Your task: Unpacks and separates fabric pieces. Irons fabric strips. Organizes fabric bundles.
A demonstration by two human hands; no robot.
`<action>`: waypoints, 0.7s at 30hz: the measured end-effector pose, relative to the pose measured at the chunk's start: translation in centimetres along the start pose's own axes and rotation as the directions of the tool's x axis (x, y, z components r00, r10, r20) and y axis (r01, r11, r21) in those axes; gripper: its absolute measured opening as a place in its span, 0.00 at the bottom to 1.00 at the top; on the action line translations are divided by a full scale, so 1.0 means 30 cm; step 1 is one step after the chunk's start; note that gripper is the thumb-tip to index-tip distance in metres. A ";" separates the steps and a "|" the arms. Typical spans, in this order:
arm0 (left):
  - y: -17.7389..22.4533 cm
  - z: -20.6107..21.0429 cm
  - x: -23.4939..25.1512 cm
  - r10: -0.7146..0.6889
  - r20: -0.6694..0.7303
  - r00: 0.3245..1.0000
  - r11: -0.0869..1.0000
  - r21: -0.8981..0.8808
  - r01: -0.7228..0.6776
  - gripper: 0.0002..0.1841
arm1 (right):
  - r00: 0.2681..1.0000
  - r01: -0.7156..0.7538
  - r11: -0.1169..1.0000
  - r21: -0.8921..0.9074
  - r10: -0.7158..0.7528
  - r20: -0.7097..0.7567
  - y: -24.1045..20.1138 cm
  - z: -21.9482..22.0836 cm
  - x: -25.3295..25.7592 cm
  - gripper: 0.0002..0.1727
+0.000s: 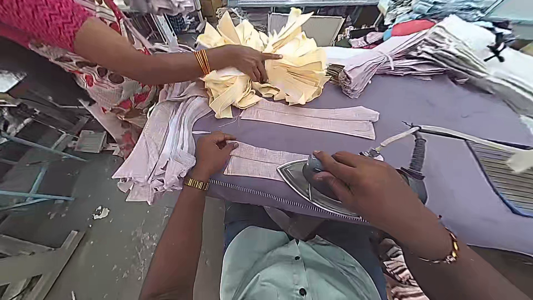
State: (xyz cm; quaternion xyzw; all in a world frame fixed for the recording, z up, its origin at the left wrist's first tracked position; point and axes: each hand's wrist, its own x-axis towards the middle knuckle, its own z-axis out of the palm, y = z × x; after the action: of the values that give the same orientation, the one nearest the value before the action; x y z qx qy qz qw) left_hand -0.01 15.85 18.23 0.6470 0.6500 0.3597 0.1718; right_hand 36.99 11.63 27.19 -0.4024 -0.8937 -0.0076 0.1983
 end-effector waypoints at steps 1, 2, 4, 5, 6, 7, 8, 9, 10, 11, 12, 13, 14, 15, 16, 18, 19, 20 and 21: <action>-0.002 0.010 -0.003 0.008 -0.031 0.999 1.000 -0.012 -0.009 0.07 | 1.000 -0.004 1.000 -0.012 0.004 -0.008 -0.010 0.007 0.006 0.27; -0.003 0.018 -0.006 0.001 -0.051 0.999 1.000 -0.017 -0.001 0.06 | 1.000 -0.009 1.000 -0.028 0.009 -0.012 -0.026 0.018 0.017 0.26; 0.006 0.021 -0.010 -0.053 -0.062 0.997 0.998 -0.044 0.050 0.07 | 1.000 -0.004 0.998 -0.060 0.002 -0.017 -0.067 0.045 0.058 0.25; 0.013 0.020 -0.008 -0.079 -0.070 0.994 0.995 -0.059 0.075 0.07 | 1.000 0.004 0.997 -0.073 -0.005 -0.017 -0.088 0.059 0.086 0.25; 0.016 0.017 -0.006 -0.101 -0.070 0.992 0.993 -0.073 0.095 0.08 | 1.000 0.011 0.997 -0.081 -0.013 -0.018 -0.110 0.078 0.116 0.25; 0.017 0.012 -0.005 -0.119 -0.071 0.990 0.990 -0.083 0.113 0.08 | 1.000 0.022 0.996 -0.087 -0.023 -0.015 -0.133 0.099 0.151 0.25; 0.016 0.008 -0.002 -0.134 -0.079 0.988 0.988 -0.091 0.126 0.08 | 0.999 0.035 0.995 -0.089 -0.037 -0.015 -0.155 0.123 0.191 0.25; 0.014 0.006 0.000 -0.146 -0.087 0.985 0.985 -0.100 0.137 0.09 | 0.999 0.049 0.995 -0.087 -0.050 -0.011 -0.176 0.146 0.230 0.24; 0.014 0.004 0.003 -0.169 -0.090 0.981 0.983 -0.090 0.161 0.10 | 0.998 0.062 0.994 -0.086 -0.063 -0.003 -0.197 0.168 0.268 0.24; 0.019 0.001 0.007 -0.194 -0.089 0.977 0.979 -0.077 0.188 0.10 | 0.997 0.081 0.992 -0.092 -0.082 -0.002 -0.214 0.187 0.304 0.24; 0.023 -0.001 0.011 -0.213 -0.089 0.973 0.975 -0.078 0.206 0.10 | 0.995 0.098 0.990 -0.099 -0.098 0.002 -0.225 0.199 0.331 0.24; 0.026 -0.002 0.012 -0.221 -0.090 0.971 0.973 -0.087 0.214 0.10 | 0.994 0.112 0.989 -0.097 -0.112 0.006 -0.231 0.205 0.347 0.24; 0.027 -0.003 0.013 -0.222 -0.091 0.971 0.972 -0.093 0.214 0.10 | 0.993 0.118 0.989 -0.086 -0.116 0.017 -0.231 0.201 0.351 0.24; 0.026 -0.001 0.013 -0.222 -0.091 0.971 0.972 -0.097 0.214 0.09 | 0.993 0.118 0.991 -0.069 -0.115 0.035 -0.224 0.189 0.341 0.24; 0.023 0.003 0.014 -0.222 -0.091 0.971 0.972 -0.097 0.213 0.09 | 0.992 0.117 0.992 -0.048 -0.115 0.047 -0.209 0.170 0.317 0.25; 0.015 0.015 0.011 -0.212 -0.087 0.973 0.974 -0.100 0.203 0.10 | 0.991 0.122 0.992 -0.019 -0.121 0.055 -0.155 0.117 0.233 0.24; 0.013 0.023 0.005 -0.197 -0.083 0.977 0.977 -0.094 0.189 0.10 | 0.990 0.131 0.991 -0.012 -0.131 0.056 -0.117 0.086 0.176 0.24; 0.012 0.029 -0.001 -0.175 -0.081 0.981 0.982 -0.080 0.169 0.09 | 0.989 0.135 0.991 0.001 -0.135 0.061 -0.071 0.049 0.117 0.25; 0.008 0.033 -0.004 -0.144 -0.087 0.986 0.989 -0.050 0.140 0.09 | 0.989 0.132 0.991 0.013 -0.133 0.064 -0.017 0.010 0.059 0.25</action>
State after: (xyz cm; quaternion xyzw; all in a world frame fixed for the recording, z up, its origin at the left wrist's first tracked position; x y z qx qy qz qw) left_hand 0.86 15.94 17.70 0.5781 0.6935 0.3897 0.1816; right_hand 35.46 12.60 27.62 -0.3413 -0.9244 -0.0037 0.1701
